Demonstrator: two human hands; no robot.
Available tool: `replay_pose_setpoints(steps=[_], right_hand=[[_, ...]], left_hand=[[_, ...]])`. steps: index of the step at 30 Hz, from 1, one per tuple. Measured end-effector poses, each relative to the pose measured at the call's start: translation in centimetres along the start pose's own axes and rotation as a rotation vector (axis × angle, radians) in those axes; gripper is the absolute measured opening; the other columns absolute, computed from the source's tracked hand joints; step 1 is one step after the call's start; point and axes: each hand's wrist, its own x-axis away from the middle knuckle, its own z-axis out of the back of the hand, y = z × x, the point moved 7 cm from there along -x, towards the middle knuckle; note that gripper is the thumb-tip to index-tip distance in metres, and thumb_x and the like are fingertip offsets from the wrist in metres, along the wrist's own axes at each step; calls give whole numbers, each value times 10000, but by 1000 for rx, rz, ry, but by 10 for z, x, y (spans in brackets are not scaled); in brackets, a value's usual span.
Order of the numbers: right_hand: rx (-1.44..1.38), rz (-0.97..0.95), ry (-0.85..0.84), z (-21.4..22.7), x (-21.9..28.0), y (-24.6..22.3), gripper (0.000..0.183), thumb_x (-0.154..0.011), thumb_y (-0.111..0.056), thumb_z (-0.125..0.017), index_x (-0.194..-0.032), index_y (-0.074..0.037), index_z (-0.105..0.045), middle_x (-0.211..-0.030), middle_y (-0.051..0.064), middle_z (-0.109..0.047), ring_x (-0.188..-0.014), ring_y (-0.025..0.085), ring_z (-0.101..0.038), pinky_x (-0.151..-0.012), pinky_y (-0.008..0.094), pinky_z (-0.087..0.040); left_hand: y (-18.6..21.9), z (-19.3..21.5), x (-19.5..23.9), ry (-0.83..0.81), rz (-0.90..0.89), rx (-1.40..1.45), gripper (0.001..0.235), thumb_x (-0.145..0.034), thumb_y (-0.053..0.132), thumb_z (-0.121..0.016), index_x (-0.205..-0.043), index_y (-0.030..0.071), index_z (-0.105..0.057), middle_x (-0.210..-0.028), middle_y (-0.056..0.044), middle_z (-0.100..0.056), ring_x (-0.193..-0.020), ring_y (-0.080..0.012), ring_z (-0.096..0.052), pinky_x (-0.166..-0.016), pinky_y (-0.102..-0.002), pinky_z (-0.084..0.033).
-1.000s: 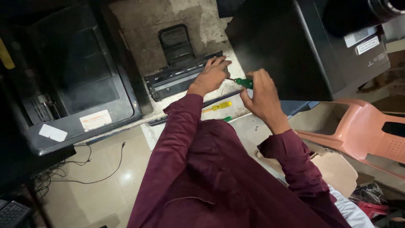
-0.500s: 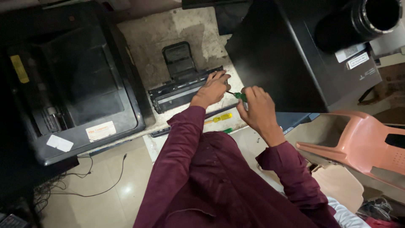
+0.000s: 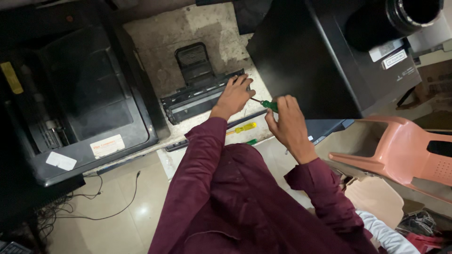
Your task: The person uses a green screwdriver to disassemble a printer toner cartridge on a workbench. They remove screws, separate the casing, and handle internal components including the drum unit. The person then reassembles the cartridge and secures it with screws.
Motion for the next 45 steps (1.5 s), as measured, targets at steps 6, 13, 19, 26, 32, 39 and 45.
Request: replay_pose_setpoints(steps=[6,13,19,26,32,39,45], right_hand=[[-12,-23,17,4,7,4,257,-911,-100,-710,-1018,23,-511,-979,206,-527,-947,403,-546,-800,485,-458],[-32,-46,87,19,26,8,293,-887,-79,-712,-1096,29,-537,-967,212,-528,-931,411,-543,-797,490,-450],[-65,-120,176,29,47,14,297,-895,-87,-726,-1115,32,-565,-990,224,-561,-918,422,-579,-786,479,-473],[-52,-153,225,34,59,19,275,-882,-62,-739,-1095,31,-590,-1002,213,-591,-928,409,-608,-791,462,-496],[-57,-156,251,37,66,20,289,-882,-44,-746,-1105,41,-582,-1004,208,-588,-920,403,-613,-780,457,-499],[-32,-191,235,37,62,23,280,-871,-44,-759,-1071,35,-581,-978,201,-590,-890,385,-620,-745,448,-501],[-59,-152,259,39,61,20,277,-881,-37,-744,-1090,37,-577,-1019,201,-606,-924,389,-630,-781,444,-515]], left_hand=[[0,-6,1,17,-26,-5,264,-888,105,-600,-1094,135,-763,-1408,-143,-560,-1416,-348,-401,-1159,-544,-299],[-1,-9,-4,-10,-6,-2,272,-883,79,-602,-1105,121,-754,-1413,-153,-553,-1424,-353,-399,-1166,-541,-308],[3,-9,-5,-29,-37,-55,292,-844,65,-611,-1098,102,-750,-1396,-148,-559,-1407,-367,-407,-1109,-541,-346],[9,-13,-11,-4,-115,-188,205,-859,112,-633,-1028,89,-747,-1294,-108,-603,-1344,-332,-476,-1007,-604,-402],[17,-13,-10,11,-203,-263,179,-820,117,-650,-965,83,-750,-1248,-92,-628,-1284,-310,-525,-1034,-607,-408],[21,-3,-15,-93,-253,-285,132,-784,101,-681,-896,100,-751,-1172,-57,-630,-1228,-276,-542,-1021,-613,-424],[23,-1,-16,-43,-313,-331,110,-821,148,-669,-878,109,-755,-1104,-42,-633,-1191,-263,-551,-1026,-596,-439]])
